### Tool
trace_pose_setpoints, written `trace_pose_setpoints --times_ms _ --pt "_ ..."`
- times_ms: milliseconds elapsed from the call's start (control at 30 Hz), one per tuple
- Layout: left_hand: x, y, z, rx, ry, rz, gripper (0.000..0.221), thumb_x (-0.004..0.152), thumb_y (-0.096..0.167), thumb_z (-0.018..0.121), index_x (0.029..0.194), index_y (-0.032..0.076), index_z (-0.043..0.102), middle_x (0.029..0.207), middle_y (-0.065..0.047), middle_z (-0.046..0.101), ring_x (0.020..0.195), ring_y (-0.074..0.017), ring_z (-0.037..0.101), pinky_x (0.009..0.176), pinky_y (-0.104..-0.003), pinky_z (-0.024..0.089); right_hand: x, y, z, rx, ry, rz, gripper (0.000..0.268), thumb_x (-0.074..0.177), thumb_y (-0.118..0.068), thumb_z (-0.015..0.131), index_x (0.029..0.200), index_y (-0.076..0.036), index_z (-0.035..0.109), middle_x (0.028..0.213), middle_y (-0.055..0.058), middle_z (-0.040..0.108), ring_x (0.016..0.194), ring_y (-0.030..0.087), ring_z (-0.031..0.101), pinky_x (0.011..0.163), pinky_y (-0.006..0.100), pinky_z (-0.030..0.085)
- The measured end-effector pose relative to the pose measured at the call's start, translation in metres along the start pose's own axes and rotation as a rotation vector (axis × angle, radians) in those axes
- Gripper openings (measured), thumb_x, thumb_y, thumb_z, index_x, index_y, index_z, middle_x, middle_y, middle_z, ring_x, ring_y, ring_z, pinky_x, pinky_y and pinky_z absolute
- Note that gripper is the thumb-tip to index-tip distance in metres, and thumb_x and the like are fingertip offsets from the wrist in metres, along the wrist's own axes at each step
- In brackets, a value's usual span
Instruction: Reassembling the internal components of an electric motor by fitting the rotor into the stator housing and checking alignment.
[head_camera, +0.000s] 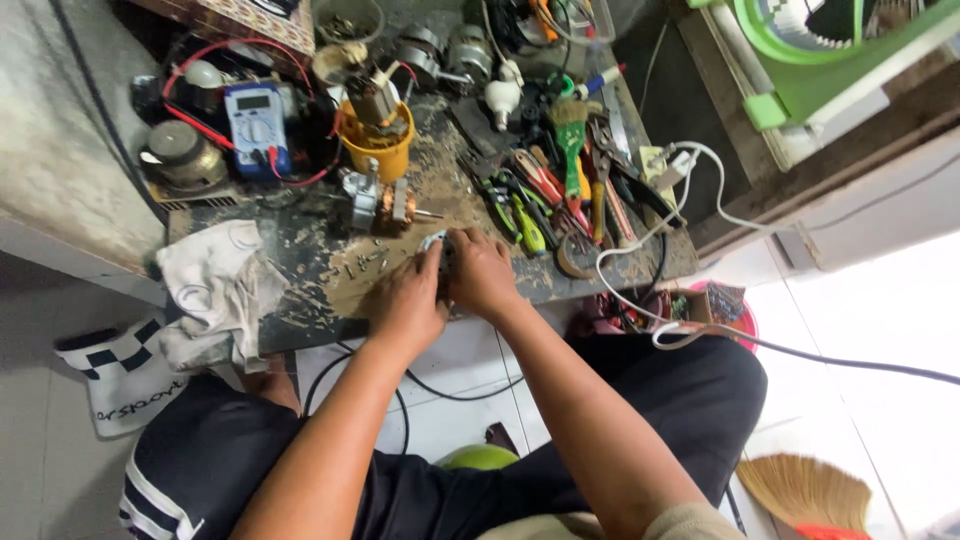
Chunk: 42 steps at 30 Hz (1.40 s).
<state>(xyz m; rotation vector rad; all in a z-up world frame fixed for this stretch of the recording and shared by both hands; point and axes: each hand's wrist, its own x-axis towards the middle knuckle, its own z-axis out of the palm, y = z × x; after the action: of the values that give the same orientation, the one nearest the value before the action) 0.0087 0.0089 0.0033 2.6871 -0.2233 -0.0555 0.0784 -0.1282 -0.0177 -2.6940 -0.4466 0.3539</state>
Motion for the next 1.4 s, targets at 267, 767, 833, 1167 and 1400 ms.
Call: trace_pose_setpoints --times_ms 267,767,833,1167,1400 --pt "0.01 -0.005 0.005 0.024 -0.04 0.019 0.081 0.082 0.016 0.066 0.154 0.004 0.032 0.127 -0.027 0.063 0.117 -0.0416 0.062 0.096 -0.051 0.049 -0.008 -0.005 -0.005 0.039 0.026 0.023 0.069 0.082 -0.021 0.074 0.146 -0.008 0.051 0.142 0.011 0.051 0.134 0.037 0.052 0.118 0.062 0.029" --pt "0.012 -0.007 0.019 0.095 0.077 0.04 0.081 0.078 0.017 0.069 0.149 0.004 0.035 0.115 -0.027 0.066 0.104 -0.0414 0.067 0.089 -0.048 0.05 -0.004 -0.001 -0.002 0.05 0.03 0.031 0.078 0.077 -0.015 0.073 0.15 -0.009 0.048 0.146 0.01 0.05 0.135 0.036 0.052 0.118 0.066 0.029" --pt "0.013 -0.007 0.02 0.089 0.076 0.031 0.081 0.077 0.018 0.07 0.149 0.004 0.035 0.115 -0.027 0.066 0.104 -0.0416 0.067 0.089 -0.048 0.049 -0.002 0.001 0.0 0.043 0.027 0.031 0.079 0.076 -0.015 0.074 0.15 -0.01 0.048 0.147 0.01 0.049 0.136 0.036 0.052 0.118 0.066 0.029" --pt "0.014 -0.006 0.028 0.071 0.009 0.001 0.085 0.076 0.018 0.075 0.15 0.007 0.035 0.118 -0.027 0.063 0.106 -0.0415 0.065 0.092 -0.048 0.048 0.005 0.011 0.01 -0.006 0.062 0.017 0.074 0.077 -0.016 0.069 0.148 -0.01 0.051 0.143 0.009 0.053 0.133 0.034 0.055 0.115 0.065 0.033" --pt "0.018 -0.01 0.024 0.001 -0.005 0.019 0.08 0.08 0.014 0.071 0.151 0.004 0.033 0.114 -0.028 0.064 0.107 -0.0437 0.066 0.092 -0.05 0.049 0.008 0.012 0.004 -0.098 0.055 -0.016 0.071 0.079 -0.031 0.072 0.146 -0.013 0.054 0.134 0.007 0.059 0.126 0.03 0.062 0.118 0.059 0.033"
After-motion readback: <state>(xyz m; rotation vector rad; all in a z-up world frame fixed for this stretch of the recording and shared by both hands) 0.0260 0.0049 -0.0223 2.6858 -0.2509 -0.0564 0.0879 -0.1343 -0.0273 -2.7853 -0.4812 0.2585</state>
